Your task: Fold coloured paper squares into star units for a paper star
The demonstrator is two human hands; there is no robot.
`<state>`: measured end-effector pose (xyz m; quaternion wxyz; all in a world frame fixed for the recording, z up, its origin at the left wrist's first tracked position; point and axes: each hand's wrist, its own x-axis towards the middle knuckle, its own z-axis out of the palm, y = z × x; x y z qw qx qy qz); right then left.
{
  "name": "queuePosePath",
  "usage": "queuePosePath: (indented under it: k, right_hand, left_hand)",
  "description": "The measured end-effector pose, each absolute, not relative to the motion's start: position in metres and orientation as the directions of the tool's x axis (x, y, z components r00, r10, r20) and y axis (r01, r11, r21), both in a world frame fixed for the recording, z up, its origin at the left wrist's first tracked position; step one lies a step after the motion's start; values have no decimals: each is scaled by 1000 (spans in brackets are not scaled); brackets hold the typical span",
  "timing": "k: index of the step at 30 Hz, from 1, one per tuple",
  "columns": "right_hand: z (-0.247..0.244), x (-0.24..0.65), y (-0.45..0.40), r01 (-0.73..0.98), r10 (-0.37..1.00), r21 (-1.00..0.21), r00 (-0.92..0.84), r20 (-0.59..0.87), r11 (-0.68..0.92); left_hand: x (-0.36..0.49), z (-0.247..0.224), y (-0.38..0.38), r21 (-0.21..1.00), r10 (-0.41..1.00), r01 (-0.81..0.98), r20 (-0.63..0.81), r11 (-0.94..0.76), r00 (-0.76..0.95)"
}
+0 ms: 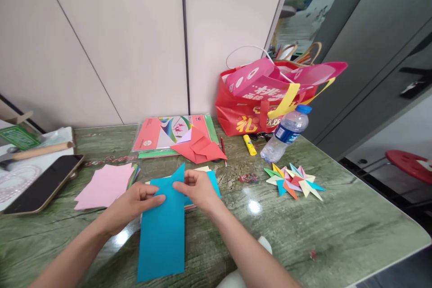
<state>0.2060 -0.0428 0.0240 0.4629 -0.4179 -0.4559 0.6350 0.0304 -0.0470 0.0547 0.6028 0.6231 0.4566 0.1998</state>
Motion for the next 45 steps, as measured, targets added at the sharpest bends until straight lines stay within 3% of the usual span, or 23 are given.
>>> queuePosePath:
  k: [5, 10, 17, 23, 28, 31, 34, 37, 42, 45]
  right_hand:
    - [23, 204, -44, -175, 984, -980, -166, -61, -91]
    - [21, 199, -49, -159, 987, -987, -161, -6, -32]
    - [24, 209, -42, -159, 1000, -987, 8, -12, -10]
    - [26, 217, -38, -152, 996, -988, 87, -12, 2]
    - [28, 226, -34, -247, 990, -969, 142, -24, 12]
    - [29, 235, -31, -313, 976, -949, 214, -30, 40]
    - [27, 237, -30, -332, 982, -943, 179, -51, 12]
    - [26, 231, -33, -330, 993, -943, 90, -79, -45]
    - [29, 216, -40, -301, 995, -949, -45, -85, -94]
    - [31, 212, -41, -241, 998, -969, -57, -35, -47]
  left_hand:
    - [39, 62, -52, 962, 885, 235, -227, 139, 406]
    - [43, 57, -52, 941, 942, 332, -173, 71, 289]
    - [41, 50, -49, 913, 953, 407, -145, 26, 266]
    - [42, 52, -49, 941, 947, 321, -193, 104, 258]
    - [40, 56, -49, 953, 947, 243, -235, 180, 220]
    - [37, 57, -46, 967, 956, 139, -235, 213, 177]
    - [36, 57, -45, 981, 973, 18, -195, 194, 122]
    - [37, 58, -47, 977, 959, 32, -211, 209, 189]
    - [40, 54, -53, 964, 856, 159, -264, 215, 444]
    - [40, 53, -52, 960, 854, 89, -276, 264, 442]
